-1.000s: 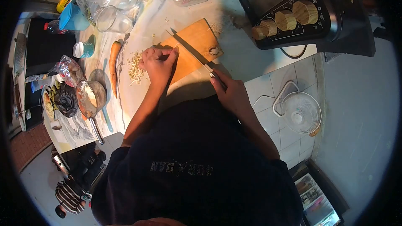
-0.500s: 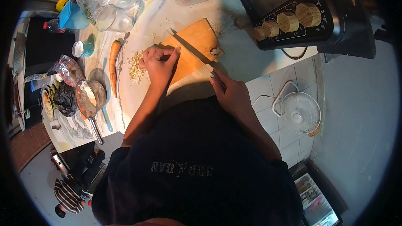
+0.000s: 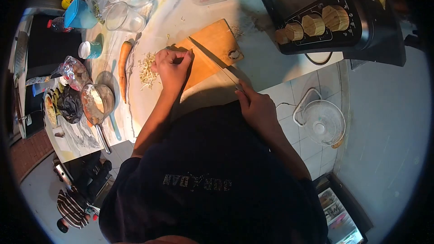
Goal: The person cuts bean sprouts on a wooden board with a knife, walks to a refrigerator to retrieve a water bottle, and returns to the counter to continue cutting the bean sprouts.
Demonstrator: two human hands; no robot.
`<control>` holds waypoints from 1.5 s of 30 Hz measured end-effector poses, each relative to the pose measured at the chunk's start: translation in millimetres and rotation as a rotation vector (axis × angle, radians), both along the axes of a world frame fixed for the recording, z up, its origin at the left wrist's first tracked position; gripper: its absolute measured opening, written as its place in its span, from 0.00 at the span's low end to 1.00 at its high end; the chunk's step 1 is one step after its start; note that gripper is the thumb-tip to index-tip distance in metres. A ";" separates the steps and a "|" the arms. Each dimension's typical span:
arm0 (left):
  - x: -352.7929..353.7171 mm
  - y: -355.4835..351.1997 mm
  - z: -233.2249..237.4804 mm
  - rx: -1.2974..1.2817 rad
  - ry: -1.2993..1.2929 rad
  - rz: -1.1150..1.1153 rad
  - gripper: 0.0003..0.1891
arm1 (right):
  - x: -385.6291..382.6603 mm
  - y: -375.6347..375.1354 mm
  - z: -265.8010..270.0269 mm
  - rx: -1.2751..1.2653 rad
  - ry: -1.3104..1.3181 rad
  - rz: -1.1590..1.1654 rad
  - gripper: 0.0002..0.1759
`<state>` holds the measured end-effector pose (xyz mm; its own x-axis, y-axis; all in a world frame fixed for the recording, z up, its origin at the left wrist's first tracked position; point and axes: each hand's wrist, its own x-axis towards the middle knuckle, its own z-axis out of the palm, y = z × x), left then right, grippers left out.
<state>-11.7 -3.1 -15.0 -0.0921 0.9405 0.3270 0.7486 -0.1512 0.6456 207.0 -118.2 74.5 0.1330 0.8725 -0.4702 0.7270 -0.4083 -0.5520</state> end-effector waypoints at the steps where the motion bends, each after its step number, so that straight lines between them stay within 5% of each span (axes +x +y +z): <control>1: -0.3 -0.5 -0.2 -0.001 0.001 0.000 0.08 | 1.0 -1.5 2.6 -0.026 -0.017 0.007 0.23; 10: -6.0 11.0 16.8 -0.028 0.003 0.020 0.09 | 5.1 -0.6 -3.7 0.173 -0.138 0.014 0.22; 12: -8.9 26.0 18.9 -0.074 -0.321 0.011 0.09 | 12.0 -0.4 -2.3 0.181 -0.171 -0.009 0.22; 18: 10.2 106.8 53.1 0.105 -0.167 -0.107 0.10 | 37.2 0.5 -21.7 0.484 -0.109 -0.196 0.21; 24: 38.6 170.2 54.9 -0.024 -0.135 -0.142 0.13 | 36.5 -2.1 -15.2 0.418 -0.057 -0.262 0.21; 26: 33.7 178.3 51.4 0.322 0.232 -0.239 0.14 | 37.3 -6.3 -18.4 0.426 -0.036 -0.277 0.21; 30: 16.4 159.6 60.6 0.216 0.109 -0.233 0.14 | 34.1 -5.6 -11.7 0.335 -0.017 -0.291 0.22; 33: -20.7 134.7 69.7 -0.274 -0.295 -0.269 0.14 | 32.7 -2.4 -19.8 0.385 0.080 -0.280 0.22; 36: -64.6 105.1 65.7 -0.297 -0.384 -0.272 0.14 | 28.7 7.3 -16.3 0.301 0.106 -0.240 0.21; 39: -107.4 78.3 52.4 -0.330 -0.298 -0.151 0.12 | 27.3 13.6 -30.7 0.470 0.078 -0.124 0.20; 45: -147.9 35.8 50.6 -0.335 0.032 -0.132 0.15 | 14.0 30.1 -13.7 0.356 0.158 -0.077 0.20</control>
<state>-159.6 32.7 35.6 0.0431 0.9991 -0.0006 0.7576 -0.0323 0.6520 220.9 -88.2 60.8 0.1544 0.9750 -0.1600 0.5964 -0.2211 -0.7716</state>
